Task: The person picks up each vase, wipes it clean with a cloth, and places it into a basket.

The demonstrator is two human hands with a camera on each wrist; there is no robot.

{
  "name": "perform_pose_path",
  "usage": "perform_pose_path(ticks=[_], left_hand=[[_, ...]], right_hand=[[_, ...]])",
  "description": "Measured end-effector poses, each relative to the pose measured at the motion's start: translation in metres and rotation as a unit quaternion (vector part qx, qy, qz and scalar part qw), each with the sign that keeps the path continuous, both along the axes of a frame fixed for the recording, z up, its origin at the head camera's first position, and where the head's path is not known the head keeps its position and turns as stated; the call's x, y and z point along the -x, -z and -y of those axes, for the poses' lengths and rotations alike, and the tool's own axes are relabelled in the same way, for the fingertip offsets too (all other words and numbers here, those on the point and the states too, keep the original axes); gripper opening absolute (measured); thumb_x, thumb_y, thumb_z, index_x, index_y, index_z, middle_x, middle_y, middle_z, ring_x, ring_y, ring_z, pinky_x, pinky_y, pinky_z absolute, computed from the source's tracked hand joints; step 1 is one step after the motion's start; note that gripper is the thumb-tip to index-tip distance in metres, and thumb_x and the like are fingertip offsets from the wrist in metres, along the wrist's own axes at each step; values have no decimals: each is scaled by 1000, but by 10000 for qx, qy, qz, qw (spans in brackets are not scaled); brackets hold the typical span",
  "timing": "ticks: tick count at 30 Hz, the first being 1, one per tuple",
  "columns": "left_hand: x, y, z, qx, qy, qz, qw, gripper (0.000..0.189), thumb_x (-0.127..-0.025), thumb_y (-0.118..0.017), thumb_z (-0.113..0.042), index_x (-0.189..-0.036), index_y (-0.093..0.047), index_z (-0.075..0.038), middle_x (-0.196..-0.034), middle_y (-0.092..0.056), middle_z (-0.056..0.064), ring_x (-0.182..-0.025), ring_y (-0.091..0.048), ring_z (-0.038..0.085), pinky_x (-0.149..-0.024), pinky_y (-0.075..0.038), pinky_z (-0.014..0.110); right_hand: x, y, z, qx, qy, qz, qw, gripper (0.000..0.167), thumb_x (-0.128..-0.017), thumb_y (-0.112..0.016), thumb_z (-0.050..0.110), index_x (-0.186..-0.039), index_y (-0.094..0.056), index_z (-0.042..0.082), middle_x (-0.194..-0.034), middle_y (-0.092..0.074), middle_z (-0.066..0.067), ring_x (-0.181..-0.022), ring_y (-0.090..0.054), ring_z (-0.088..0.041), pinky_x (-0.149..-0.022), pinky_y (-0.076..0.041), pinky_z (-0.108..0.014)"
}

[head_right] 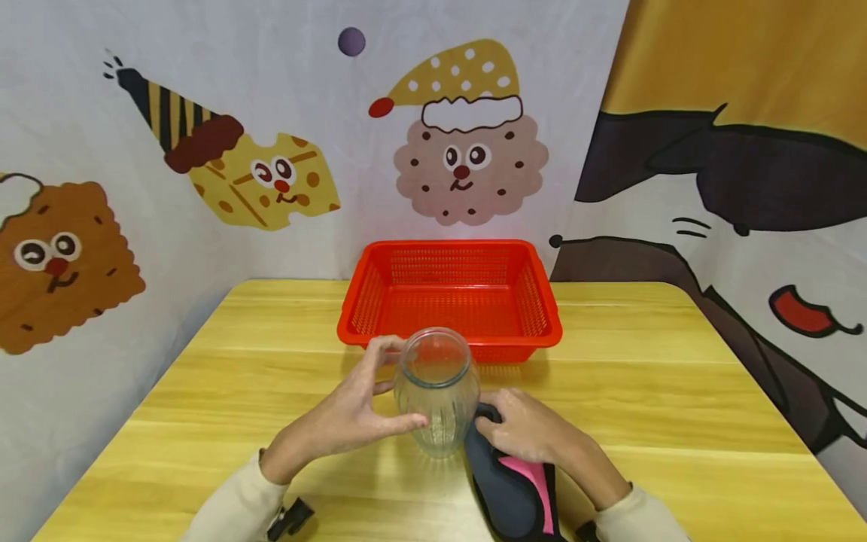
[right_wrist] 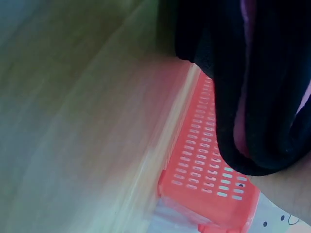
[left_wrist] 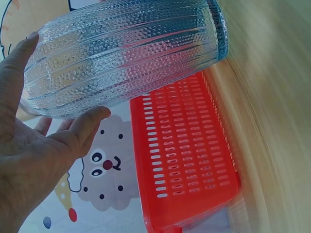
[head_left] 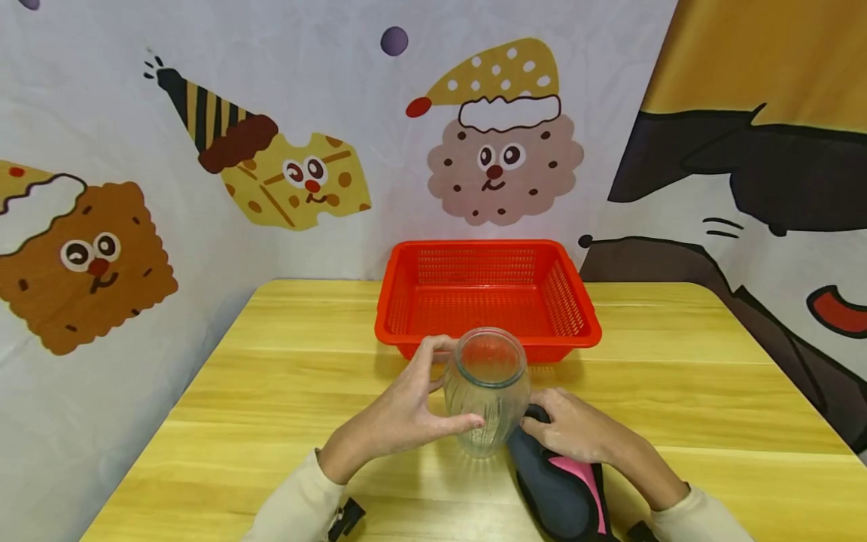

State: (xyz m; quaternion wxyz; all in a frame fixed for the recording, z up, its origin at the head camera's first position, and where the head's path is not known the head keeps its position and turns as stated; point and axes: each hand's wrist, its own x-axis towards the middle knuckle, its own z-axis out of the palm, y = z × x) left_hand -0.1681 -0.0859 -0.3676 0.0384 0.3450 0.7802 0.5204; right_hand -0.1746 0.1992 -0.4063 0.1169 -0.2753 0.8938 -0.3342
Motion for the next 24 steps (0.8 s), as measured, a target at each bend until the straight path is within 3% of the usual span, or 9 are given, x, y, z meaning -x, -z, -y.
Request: perform_pose_path(ticks=[3,6,10,13,19,24], left_hand=[[-1,0,-1,36,-45,19,10000,85,-84,-87,-30,-145,-32,-12,-143,-44,4,-134,-42,20,-102,-48,43],[-3,0,-2,78,-115,-18,9999,85,-84,-87,-31,-146,-33,-13,-141,-46,4,-133,-44,17,-102,-48,43],[-3,-1,0,98,-174,-64,9998,85,-83,-88,-32,-146,-34,-13,-140,-48,3,-131,-45,13,-101,-50,41],[-3,-2,1,73,-179,-36,9998,85,-83,-88,-32,-147,-35,-13,-140,-49,3,-131,-46,14,-99,-51,40],[-2,-2,1,30,-133,-3,9999,84,-83,-88,-30,-147,-36,-13,-139,-50,3,-130,-48,14,-98,-52,39],[-2,-2,2,50,-98,1,9999,84,-84,-88,-29,-147,-35,-13,-141,-49,4,-131,-48,17,-98,-51,40]], right_hand=[[-2,0,-4,84,35,12,10000,21,-102,-57,17,-112,-70,30,-101,-65,14,-89,-58,-9,-77,-46,-30],[-1,-1,-10,172,91,44,9998,27,-102,-55,12,-115,-70,31,-95,-64,12,-84,-57,-9,-72,-46,-28],[2,-8,-18,235,250,76,9994,30,-102,-56,12,-128,-68,21,-108,-67,7,-90,-58,-11,-78,-48,-28],[2,-17,-23,293,441,-6,9986,36,-102,-58,13,-137,-64,14,-128,-64,4,-105,-58,-13,-89,-49,-32],[0,-32,-31,525,527,-244,9969,37,-100,-57,6,-134,-68,16,-123,-66,3,-81,-58,-14,-70,-48,-29],[-4,-40,-31,544,556,-611,9951,39,-100,-55,3,-134,-68,17,-125,-67,6,-94,-63,-13,-81,-54,-32]])
